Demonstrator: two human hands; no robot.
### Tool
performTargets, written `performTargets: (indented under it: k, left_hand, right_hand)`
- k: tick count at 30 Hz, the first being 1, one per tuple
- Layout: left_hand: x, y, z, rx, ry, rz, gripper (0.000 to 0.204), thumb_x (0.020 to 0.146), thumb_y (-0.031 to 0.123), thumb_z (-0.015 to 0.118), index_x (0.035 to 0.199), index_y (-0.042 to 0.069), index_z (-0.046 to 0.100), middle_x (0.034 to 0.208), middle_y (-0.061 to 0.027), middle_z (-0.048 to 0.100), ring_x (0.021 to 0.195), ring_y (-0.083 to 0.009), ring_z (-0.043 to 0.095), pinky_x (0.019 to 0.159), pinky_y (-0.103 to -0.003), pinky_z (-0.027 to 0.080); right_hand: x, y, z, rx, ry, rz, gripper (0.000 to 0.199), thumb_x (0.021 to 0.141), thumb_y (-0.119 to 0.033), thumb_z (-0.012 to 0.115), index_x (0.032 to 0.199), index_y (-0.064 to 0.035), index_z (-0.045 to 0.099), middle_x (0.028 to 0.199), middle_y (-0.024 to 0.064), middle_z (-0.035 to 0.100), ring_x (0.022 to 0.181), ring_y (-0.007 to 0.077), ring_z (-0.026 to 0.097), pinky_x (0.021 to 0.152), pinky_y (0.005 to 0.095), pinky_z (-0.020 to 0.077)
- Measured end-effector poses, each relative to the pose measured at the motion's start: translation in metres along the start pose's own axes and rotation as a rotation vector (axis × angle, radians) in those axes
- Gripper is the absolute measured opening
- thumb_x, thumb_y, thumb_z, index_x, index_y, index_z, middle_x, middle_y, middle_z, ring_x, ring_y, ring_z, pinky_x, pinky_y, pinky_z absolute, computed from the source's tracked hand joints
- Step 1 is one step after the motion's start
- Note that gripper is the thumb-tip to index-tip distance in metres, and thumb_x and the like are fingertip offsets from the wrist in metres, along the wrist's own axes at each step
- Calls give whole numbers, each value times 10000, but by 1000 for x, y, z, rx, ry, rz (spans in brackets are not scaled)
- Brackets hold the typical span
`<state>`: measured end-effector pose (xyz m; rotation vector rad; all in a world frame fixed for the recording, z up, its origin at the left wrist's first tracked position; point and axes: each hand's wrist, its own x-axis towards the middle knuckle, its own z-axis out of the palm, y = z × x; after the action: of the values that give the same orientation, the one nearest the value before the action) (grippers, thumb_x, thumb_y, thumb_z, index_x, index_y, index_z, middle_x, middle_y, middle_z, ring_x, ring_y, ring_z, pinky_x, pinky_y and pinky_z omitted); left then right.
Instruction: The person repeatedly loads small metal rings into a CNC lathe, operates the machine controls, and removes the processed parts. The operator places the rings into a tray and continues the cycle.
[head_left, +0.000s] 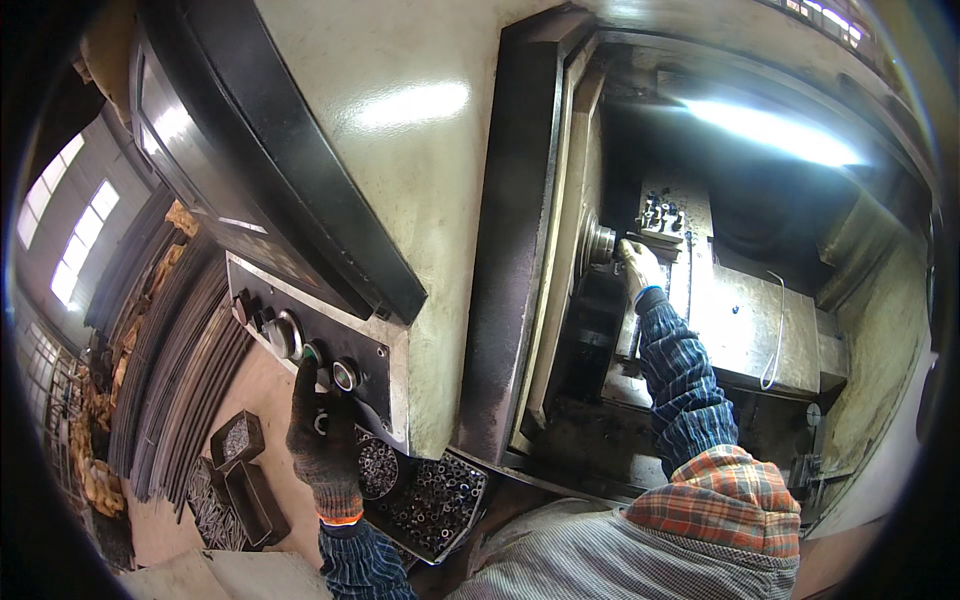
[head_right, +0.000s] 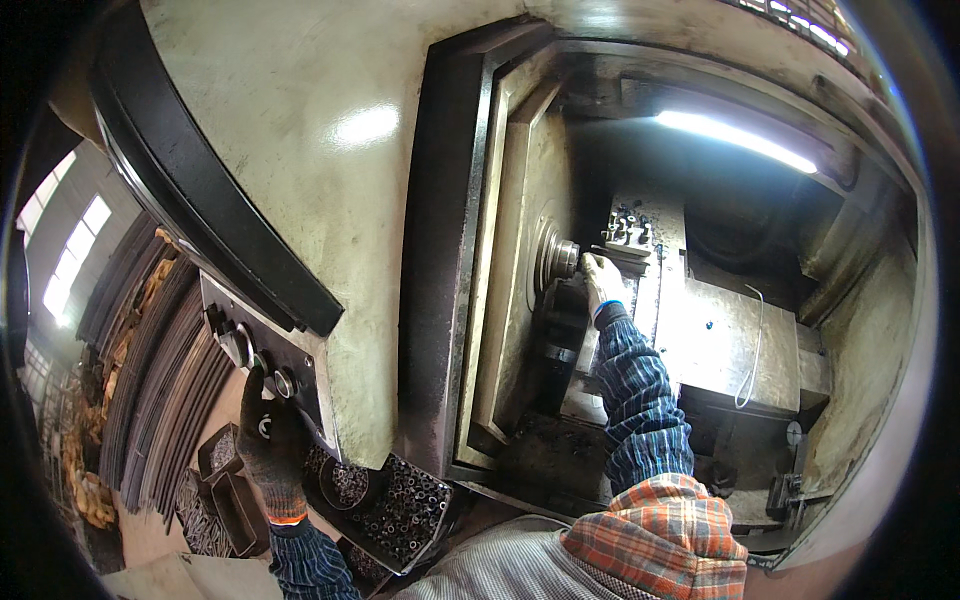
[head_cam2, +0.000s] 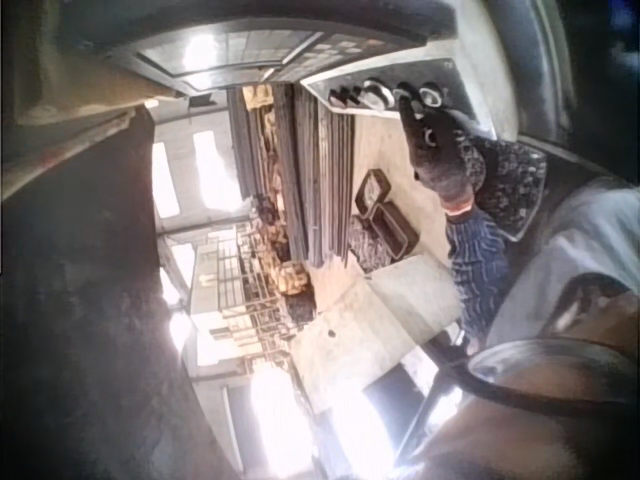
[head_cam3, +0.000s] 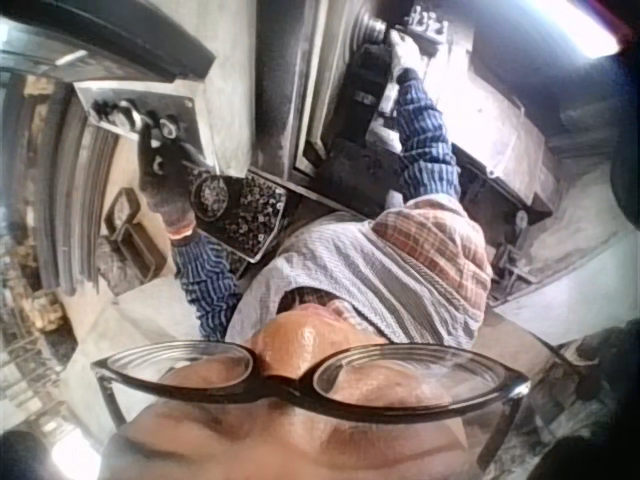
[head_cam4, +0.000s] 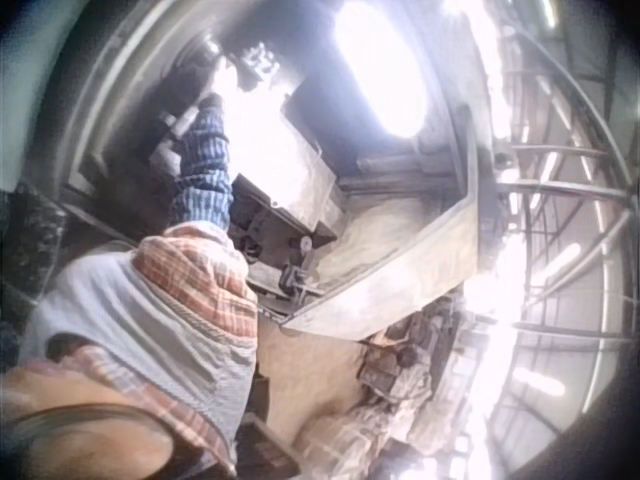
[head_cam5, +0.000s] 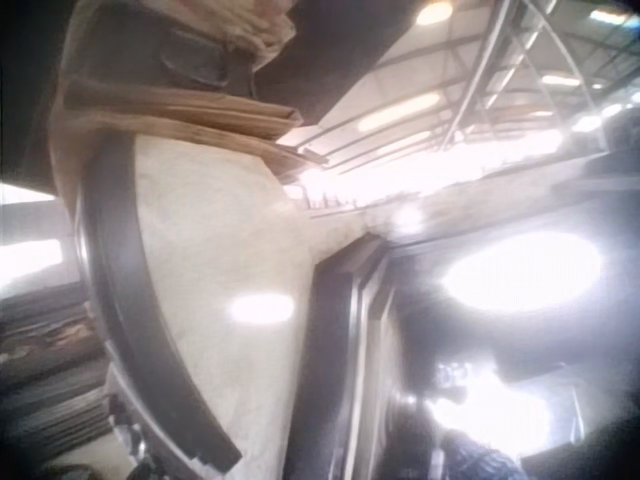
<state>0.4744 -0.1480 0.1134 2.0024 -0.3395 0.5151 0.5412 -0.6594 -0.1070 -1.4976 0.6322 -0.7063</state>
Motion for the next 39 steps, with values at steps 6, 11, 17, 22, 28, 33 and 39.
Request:
performTargets:
  k: [6,11,17,22,28,33,39]
  left_hand:
    - [1,0,3,33,58,54,540,895,-50,552,1405,123,533,960,-37,693,799,-74,601,722,-222,486]
    - [-2,5,3,108,64,40,517,904,-46,554,1395,115,543,964,-30,694,802,-77,604,717,-222,489]
    - [3,12,-4,103,4,-59,484,901,-40,574,1371,74,557,1107,-64,704,850,-86,624,751,-224,499]
    - [7,9,-5,87,1,83,466,897,-33,592,1355,42,557,1160,-81,691,976,-114,648,820,-252,522]
    - [-19,25,0,222,-4,184,463,843,10,646,1297,85,605,1061,-113,713,904,-223,702,780,-311,564]
    - [-17,43,-12,367,-148,151,538,849,198,657,1372,205,535,1088,-131,694,864,-285,709,743,-366,588]
    - [-38,37,-26,78,-156,97,493,873,210,657,1355,178,561,1068,-136,698,904,-253,702,794,-332,574]
  right_hand:
    - [-6,-2,6,222,-99,112,395,958,-220,605,1266,27,596,1160,99,668,1014,158,608,925,278,457]
    - [-4,-3,2,-21,-123,-82,406,951,-187,618,1317,-12,589,1114,61,683,939,117,603,837,249,472]
    - [0,-13,-7,-110,-131,23,376,928,-180,642,1273,-31,625,1029,37,691,872,109,605,762,242,484]
    - [3,-12,-12,-285,-99,-87,490,894,-287,662,1279,10,601,1207,126,655,1059,210,612,924,316,469]
    - [15,-4,-14,-442,-82,-141,515,879,-369,713,1246,-14,640,1119,102,699,970,181,658,853,295,514]
    - [40,11,-17,-472,-75,-29,591,883,-446,677,1227,33,631,1122,156,700,995,250,667,877,340,512]
    - [69,61,-52,-1025,-265,-746,403,917,-155,580,1286,6,578,1054,200,688,932,326,662,863,380,515]
